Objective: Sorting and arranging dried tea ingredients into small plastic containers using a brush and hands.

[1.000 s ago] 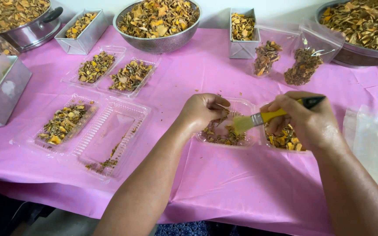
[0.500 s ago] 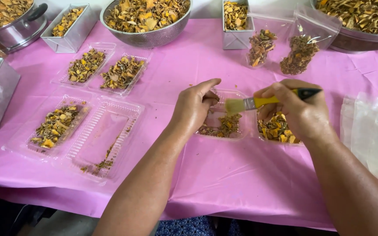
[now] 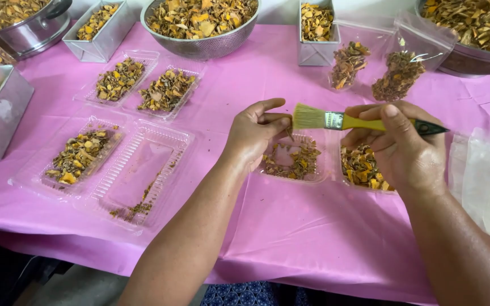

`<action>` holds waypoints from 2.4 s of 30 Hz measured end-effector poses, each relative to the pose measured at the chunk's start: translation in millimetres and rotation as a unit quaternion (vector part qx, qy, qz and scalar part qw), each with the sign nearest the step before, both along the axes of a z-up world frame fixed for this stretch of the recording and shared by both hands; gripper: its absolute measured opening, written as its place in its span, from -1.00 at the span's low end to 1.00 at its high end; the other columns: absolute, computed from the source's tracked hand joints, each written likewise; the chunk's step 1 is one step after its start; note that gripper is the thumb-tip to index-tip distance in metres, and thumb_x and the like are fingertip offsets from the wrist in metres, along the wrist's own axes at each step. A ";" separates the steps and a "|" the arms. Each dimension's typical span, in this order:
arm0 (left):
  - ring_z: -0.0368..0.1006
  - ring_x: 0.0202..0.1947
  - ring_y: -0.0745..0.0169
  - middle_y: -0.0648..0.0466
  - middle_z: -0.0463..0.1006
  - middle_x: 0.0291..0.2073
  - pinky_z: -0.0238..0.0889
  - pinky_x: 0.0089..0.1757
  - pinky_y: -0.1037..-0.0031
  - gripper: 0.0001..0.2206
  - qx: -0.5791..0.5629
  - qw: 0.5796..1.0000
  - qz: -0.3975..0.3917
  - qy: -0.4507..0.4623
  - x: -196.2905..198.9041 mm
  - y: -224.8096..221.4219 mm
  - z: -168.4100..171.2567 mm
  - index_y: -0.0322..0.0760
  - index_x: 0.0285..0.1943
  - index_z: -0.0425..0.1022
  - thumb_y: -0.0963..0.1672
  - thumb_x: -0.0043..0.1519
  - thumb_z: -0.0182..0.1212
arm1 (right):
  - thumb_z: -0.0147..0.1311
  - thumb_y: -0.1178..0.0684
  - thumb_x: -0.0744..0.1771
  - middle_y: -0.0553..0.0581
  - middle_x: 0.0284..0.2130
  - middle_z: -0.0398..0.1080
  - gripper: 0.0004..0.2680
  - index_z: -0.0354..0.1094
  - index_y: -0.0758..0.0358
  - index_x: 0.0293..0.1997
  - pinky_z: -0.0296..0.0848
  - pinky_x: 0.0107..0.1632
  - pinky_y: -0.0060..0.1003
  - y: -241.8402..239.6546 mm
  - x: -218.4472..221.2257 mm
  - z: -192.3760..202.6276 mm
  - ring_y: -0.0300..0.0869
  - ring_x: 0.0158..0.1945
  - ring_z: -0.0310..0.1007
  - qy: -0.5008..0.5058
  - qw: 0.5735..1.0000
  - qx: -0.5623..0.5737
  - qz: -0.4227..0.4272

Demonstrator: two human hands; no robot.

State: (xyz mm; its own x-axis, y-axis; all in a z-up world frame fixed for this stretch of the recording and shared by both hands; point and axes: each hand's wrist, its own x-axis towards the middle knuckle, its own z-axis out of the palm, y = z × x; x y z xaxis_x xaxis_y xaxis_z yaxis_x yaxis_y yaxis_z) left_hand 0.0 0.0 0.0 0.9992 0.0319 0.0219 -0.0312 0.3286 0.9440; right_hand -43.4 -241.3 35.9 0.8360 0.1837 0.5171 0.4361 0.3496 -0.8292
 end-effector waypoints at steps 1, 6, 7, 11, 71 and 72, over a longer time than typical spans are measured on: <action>0.60 -0.23 0.03 -0.23 0.64 -0.24 0.62 -0.13 0.30 -0.59 -0.058 0.998 -0.008 0.027 0.2 -1.4 -2.0 -0.48 0.22 0.47 -0.35 0.15 0.27 | 0.00 0.10 0.45 0.39 -0.08 0.53 -0.85 0.46 0.38 -0.11 0.72 -0.23 -0.08 1.7 -1.0 -2.1 0.12 -0.31 0.63 -0.008 1.000 -0.010 0.012; 0.61 -0.27 0.03 -0.22 0.64 -0.26 0.60 -0.20 0.36 -0.66 -0.110 0.993 0.003 0.049 6.8 -1.1 -11.7 -0.48 0.14 0.51 -0.37 0.17 0.26 | 0.00 0.16 0.43 0.43 -0.21 0.54 -0.84 0.46 0.47 -0.22 0.56 -0.47 -0.25 3.2 -6.9 5.9 0.06 -0.51 0.55 0.049 0.997 -0.054 -0.021; 0.62 -0.30 0.00 -0.24 0.63 -0.29 0.60 -0.18 0.36 -0.66 -0.132 0.991 0.000 0.034 5.6 -1.9 -15.0 -0.53 0.13 0.49 -0.38 0.16 0.25 | 0.00 0.17 0.43 0.40 -0.26 0.54 -0.83 0.45 0.45 -0.27 0.57 -0.51 -0.30 1.0 -11.1 8.5 -0.02 -0.55 0.54 0.038 0.997 -0.064 -0.033; 0.62 -0.28 0.04 -0.26 0.64 -0.28 0.60 -0.13 0.38 -0.65 -0.132 0.991 -0.010 0.033 6.2 -3.6 -15.6 -0.53 0.14 0.50 -0.37 0.15 0.28 | -0.04 0.12 0.46 0.41 -0.13 0.53 -0.83 0.45 0.42 -0.13 0.73 -0.26 -0.16 -1.6 -4.7 2.1 0.12 -0.36 0.62 -0.009 1.000 0.004 -0.002; 0.62 -0.32 0.17 -0.15 0.68 -0.33 0.63 -0.19 0.36 -0.68 0.049 0.998 -0.046 0.001 -0.6 8.1 0.9 -0.43 0.04 0.60 -0.35 0.09 0.37 | -0.03 0.09 0.47 0.38 -0.17 0.53 -0.84 0.46 0.35 -0.13 0.71 -0.37 -0.25 10.6 -12.3 -0.8 0.00 -0.43 0.62 -0.051 0.998 0.007 -0.021; 0.62 -0.31 0.14 -0.19 0.67 -0.30 0.62 -0.18 0.38 -0.70 0.004 1.000 -0.024 0.000 0.7 8.0 -1.9 -0.49 0.02 0.59 -0.36 0.10 0.34 | -0.01 0.13 0.44 0.42 -0.21 0.54 -0.83 0.45 0.43 -0.21 0.63 -0.48 -0.19 14.4 -11.9 -1.9 0.06 -0.53 0.56 0.012 0.999 -0.036 -0.025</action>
State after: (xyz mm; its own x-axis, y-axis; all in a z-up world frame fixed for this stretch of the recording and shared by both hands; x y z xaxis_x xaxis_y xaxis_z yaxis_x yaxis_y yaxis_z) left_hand 0.7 8.0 -1.9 0.9996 -0.0171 0.0217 -0.0150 0.3229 0.9463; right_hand -55.3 -226.8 34.0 0.8566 0.1776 0.4844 0.4319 0.2668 -0.8616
